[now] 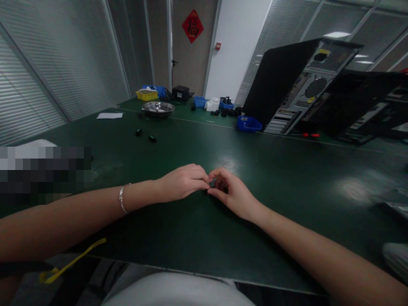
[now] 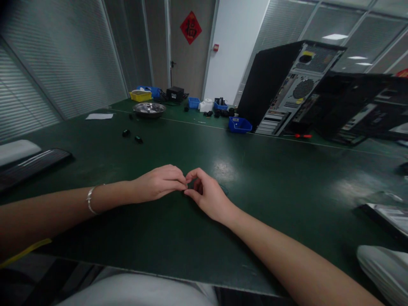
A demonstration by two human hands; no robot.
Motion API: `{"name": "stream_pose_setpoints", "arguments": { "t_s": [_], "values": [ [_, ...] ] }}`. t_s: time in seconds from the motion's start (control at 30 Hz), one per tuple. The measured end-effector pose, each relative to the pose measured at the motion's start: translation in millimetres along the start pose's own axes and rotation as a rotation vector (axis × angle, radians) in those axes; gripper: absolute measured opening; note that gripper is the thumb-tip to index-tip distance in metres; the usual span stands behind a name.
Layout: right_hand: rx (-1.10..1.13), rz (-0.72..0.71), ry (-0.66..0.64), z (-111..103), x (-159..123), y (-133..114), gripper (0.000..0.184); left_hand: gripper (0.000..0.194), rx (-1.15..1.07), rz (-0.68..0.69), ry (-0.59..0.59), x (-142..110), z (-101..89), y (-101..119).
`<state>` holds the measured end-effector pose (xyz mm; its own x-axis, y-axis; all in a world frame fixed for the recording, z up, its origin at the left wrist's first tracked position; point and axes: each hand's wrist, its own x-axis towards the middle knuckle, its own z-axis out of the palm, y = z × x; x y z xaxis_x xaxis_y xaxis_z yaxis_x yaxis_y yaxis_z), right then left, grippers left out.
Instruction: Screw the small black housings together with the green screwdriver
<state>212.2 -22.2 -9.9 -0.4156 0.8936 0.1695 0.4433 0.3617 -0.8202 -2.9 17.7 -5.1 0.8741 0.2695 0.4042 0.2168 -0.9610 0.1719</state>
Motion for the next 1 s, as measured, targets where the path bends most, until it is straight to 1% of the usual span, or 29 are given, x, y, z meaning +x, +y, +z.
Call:
{"name": "stream_pose_setpoints", "arguments": {
  "t_s": [0.1, 0.2, 0.3, 0.4, 0.47, 0.6, 0.7, 0.8, 0.9, 1.0],
  "values": [
    [0.024, -0.005, -0.017, 0, 0, 0, 0.025, 0.026, 0.003, 0.054, 0.019, 1, 0.8, -4],
    [0.096, -0.037, -0.026, -4, 0, 2, 0.030, 0.026, 0.032, 0.126, 0.036, 3, 1.1, -7],
    [0.185, -0.049, 0.052, -13, 1, 0, 0.029, 0.025, 0.057, 0.174, 0.036, 5, -0.1, -8],
    [0.234, -0.032, 0.179, -27, 2, -3, 0.026, 0.026, 0.066, 0.179, 0.008, 5, -2.7, -8],
    [0.258, -0.028, 0.229, -34, 3, -4, 0.026, 0.027, 0.063, 0.175, 0.003, 5, -4.1, -8],
    [0.259, -0.017, 0.245, -39, 4, 3, 0.026, 0.027, 0.059, 0.144, 0.001, 5, -4.7, -5],
    [0.150, -0.016, 0.244, -41, 3, 8, 0.026, 0.027, 0.071, 0.133, -0.006, 5, -4.0, -2],
    [-0.054, -0.039, 0.233, -45, 3, 9, 0.021, 0.025, 0.069, 0.122, -0.019, 4, -3.6, 0],
    [-0.267, -0.037, 0.173, -48, 1, 9, 0.020, 0.020, 0.056, 0.087, -0.009, 3, -3.0, 1],
    [-0.416, -0.047, 0.078, -49, 0, 10, 0.024, 0.020, 0.051, 0.002, -0.019, 2, -1.0, 6]
  ]
}}
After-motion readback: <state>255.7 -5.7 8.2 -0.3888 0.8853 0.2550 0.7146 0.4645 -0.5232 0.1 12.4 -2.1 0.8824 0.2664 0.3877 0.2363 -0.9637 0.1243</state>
